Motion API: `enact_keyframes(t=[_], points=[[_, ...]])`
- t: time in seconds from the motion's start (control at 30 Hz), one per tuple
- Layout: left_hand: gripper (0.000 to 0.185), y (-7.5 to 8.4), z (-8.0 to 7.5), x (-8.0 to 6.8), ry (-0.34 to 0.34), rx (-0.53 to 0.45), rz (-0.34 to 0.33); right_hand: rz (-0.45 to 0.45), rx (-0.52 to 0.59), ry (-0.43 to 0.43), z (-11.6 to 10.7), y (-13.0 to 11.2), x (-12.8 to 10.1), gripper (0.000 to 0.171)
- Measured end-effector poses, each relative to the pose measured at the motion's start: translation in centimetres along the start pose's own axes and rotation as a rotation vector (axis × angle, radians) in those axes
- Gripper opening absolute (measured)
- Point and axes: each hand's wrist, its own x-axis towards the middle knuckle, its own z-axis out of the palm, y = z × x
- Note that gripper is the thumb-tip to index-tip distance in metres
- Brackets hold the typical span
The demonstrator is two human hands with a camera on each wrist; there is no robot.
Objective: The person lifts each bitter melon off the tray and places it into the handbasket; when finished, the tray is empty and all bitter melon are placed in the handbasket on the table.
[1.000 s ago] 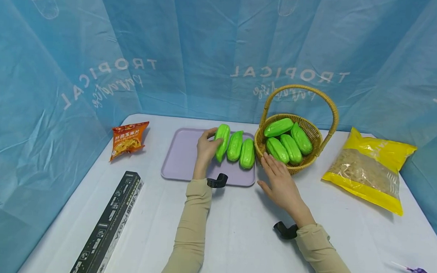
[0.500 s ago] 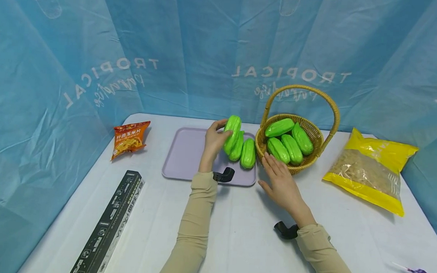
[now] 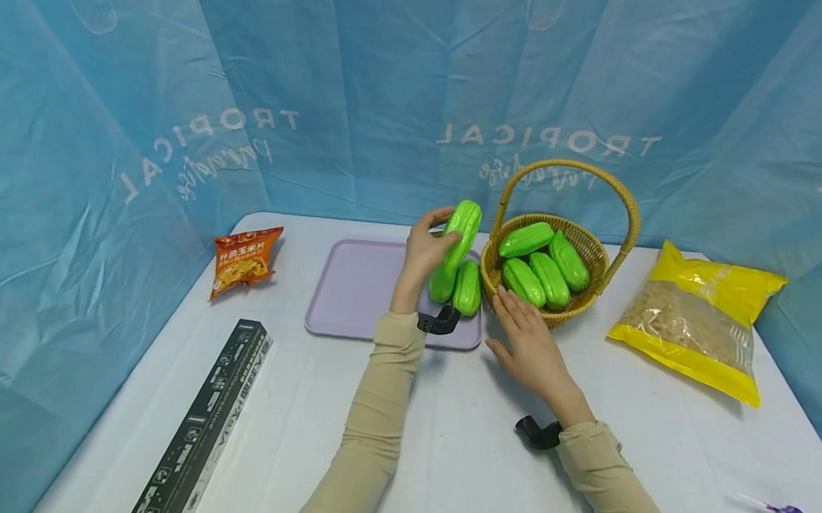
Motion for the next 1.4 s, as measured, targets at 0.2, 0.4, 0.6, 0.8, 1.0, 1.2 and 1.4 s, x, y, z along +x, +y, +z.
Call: enact_keyframes(t=[0.2, 0.4, 0.6, 0.8, 1.0, 1.2, 1.4], points=[[0.045, 1.3, 1.6, -0.3, -0.051, 0.003, 0.019, -0.001, 0.006, 0.004, 0.0, 0.0, 0.0, 0.072], [0.045, 1.8, 2.9, -0.2, -0.078, 0.032, 0.039, 0.003, 0.002, -0.004, -0.1, -0.1, 0.0, 0.072], [0.046, 2.4, 4.0, 0.1, -0.112, 0.059, 0.065, 0.019, -0.003, -0.030, -0.3, -0.1, 0.0, 0.073], [0.045, 3.2, 5.0, 0.5, -0.161, 0.064, 0.076, 0.020, -0.005, -0.036, -0.3, -0.1, 0.0, 0.069], [0.045, 4.3, 5.9, 1.4, -0.224, 0.119, 0.091, -0.014, -0.017, 0.022, -0.2, 0.0, 0.0, 0.057], [0.046, 5.2, 6.7, 2.2, -0.258, 0.163, 0.090, -0.015, -0.031, 0.038, 0.0, 0.1, -0.1, 0.053], [0.045, 5.4, 7.4, 2.6, -0.279, 0.183, 0.065, -0.014, -0.014, 0.039, 0.1, 0.2, -0.1, 0.053]])
